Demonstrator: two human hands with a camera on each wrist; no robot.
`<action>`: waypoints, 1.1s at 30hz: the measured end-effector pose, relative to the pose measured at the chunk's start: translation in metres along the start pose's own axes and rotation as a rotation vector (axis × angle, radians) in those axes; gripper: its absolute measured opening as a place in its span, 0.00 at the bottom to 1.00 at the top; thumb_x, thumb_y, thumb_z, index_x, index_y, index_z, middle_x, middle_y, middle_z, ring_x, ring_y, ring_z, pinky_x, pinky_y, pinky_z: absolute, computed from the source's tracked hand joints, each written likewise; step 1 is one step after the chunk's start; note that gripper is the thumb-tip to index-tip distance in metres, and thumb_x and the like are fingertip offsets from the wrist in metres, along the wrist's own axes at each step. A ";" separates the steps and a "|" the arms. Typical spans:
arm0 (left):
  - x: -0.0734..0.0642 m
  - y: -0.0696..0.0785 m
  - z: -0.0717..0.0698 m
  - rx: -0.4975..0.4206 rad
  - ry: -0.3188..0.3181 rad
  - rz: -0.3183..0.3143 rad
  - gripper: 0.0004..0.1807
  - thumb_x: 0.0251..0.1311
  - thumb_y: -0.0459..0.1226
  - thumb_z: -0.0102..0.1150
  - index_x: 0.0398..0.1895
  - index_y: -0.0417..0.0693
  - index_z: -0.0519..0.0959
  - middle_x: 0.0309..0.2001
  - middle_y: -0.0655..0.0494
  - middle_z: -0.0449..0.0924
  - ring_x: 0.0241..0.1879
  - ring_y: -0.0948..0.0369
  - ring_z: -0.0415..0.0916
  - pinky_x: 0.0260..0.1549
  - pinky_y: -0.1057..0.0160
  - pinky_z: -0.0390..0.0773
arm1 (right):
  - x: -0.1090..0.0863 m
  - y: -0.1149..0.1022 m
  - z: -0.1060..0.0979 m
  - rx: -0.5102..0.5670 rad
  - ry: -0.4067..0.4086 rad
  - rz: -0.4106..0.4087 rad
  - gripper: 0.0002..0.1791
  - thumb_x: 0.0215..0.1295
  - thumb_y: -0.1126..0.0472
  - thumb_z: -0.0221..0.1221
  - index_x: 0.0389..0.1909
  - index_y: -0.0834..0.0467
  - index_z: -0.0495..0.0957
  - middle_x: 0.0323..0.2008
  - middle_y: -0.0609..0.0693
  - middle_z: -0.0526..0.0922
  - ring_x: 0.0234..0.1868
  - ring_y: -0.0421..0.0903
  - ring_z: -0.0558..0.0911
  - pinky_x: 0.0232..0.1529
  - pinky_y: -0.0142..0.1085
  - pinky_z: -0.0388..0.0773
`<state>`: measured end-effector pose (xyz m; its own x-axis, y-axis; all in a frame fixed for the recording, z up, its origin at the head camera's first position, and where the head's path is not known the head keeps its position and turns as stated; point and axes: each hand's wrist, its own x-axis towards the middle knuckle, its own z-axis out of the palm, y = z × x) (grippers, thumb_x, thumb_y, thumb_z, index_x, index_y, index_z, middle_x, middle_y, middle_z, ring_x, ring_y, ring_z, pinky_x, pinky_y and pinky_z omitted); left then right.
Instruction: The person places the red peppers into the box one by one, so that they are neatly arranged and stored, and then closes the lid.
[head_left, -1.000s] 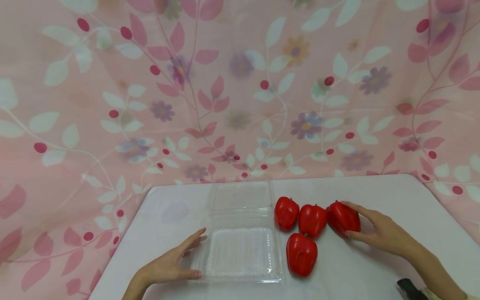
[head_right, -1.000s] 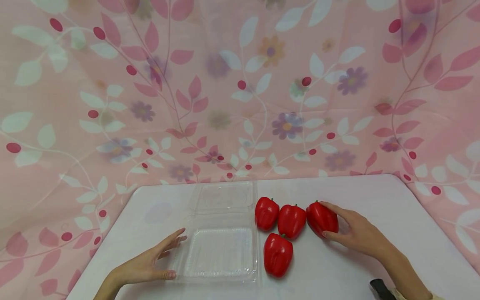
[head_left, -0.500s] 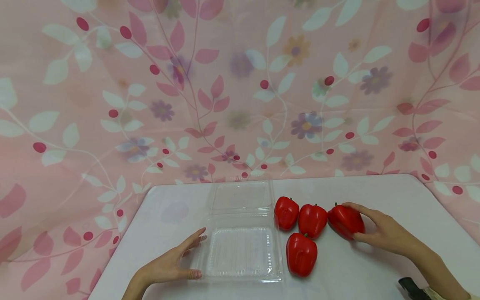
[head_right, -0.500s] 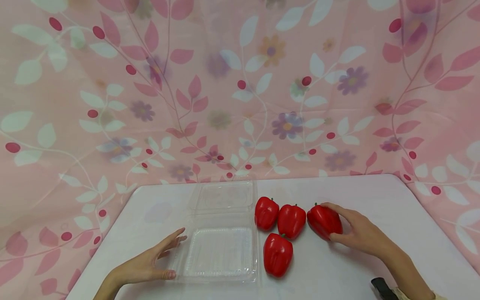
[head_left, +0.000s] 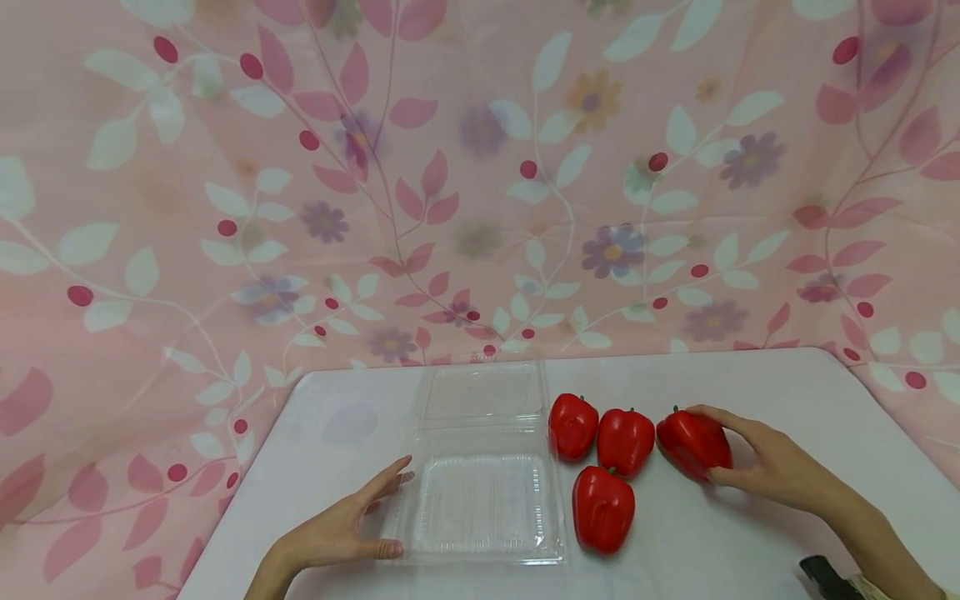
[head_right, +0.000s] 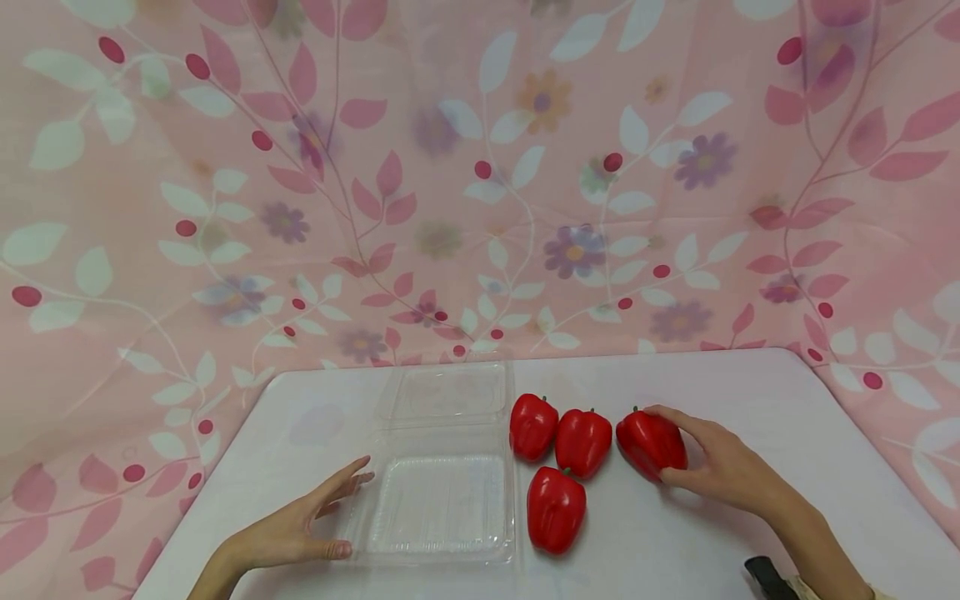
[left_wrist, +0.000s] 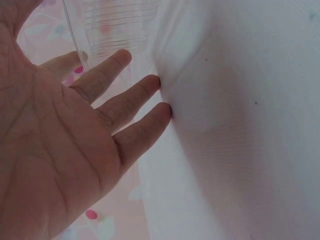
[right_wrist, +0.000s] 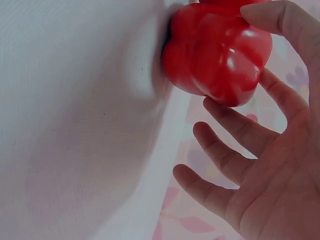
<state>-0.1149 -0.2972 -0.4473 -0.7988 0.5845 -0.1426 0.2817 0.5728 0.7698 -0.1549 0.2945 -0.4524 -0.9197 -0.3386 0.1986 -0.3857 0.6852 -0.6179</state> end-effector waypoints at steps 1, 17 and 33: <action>0.000 0.000 0.000 0.000 0.000 0.002 0.56 0.58 0.46 0.70 0.80 0.58 0.41 0.75 0.47 0.54 0.72 0.44 0.54 0.65 0.45 0.64 | 0.000 0.000 0.000 0.000 0.001 -0.007 0.47 0.45 0.55 0.77 0.69 0.48 0.68 0.59 0.60 0.76 0.56 0.63 0.72 0.36 0.57 0.83; -0.001 0.002 0.001 0.002 0.009 -0.005 0.55 0.57 0.47 0.70 0.79 0.67 0.41 0.75 0.48 0.55 0.72 0.45 0.54 0.65 0.45 0.64 | 0.002 -0.003 0.000 -0.015 0.046 -0.011 0.45 0.42 0.47 0.79 0.63 0.51 0.71 0.58 0.57 0.75 0.57 0.61 0.70 0.39 0.62 0.81; 0.000 0.002 0.000 0.013 0.010 -0.014 0.55 0.58 0.47 0.70 0.79 0.66 0.41 0.75 0.49 0.56 0.72 0.45 0.55 0.65 0.47 0.65 | 0.002 0.003 0.003 -0.070 0.065 0.017 0.46 0.39 0.47 0.80 0.62 0.54 0.73 0.57 0.62 0.76 0.56 0.66 0.70 0.42 0.67 0.78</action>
<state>-0.1137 -0.2959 -0.4458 -0.8081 0.5705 -0.1469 0.2775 0.5886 0.7593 -0.1581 0.2939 -0.4562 -0.9283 -0.2851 0.2388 -0.3717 0.7350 -0.5671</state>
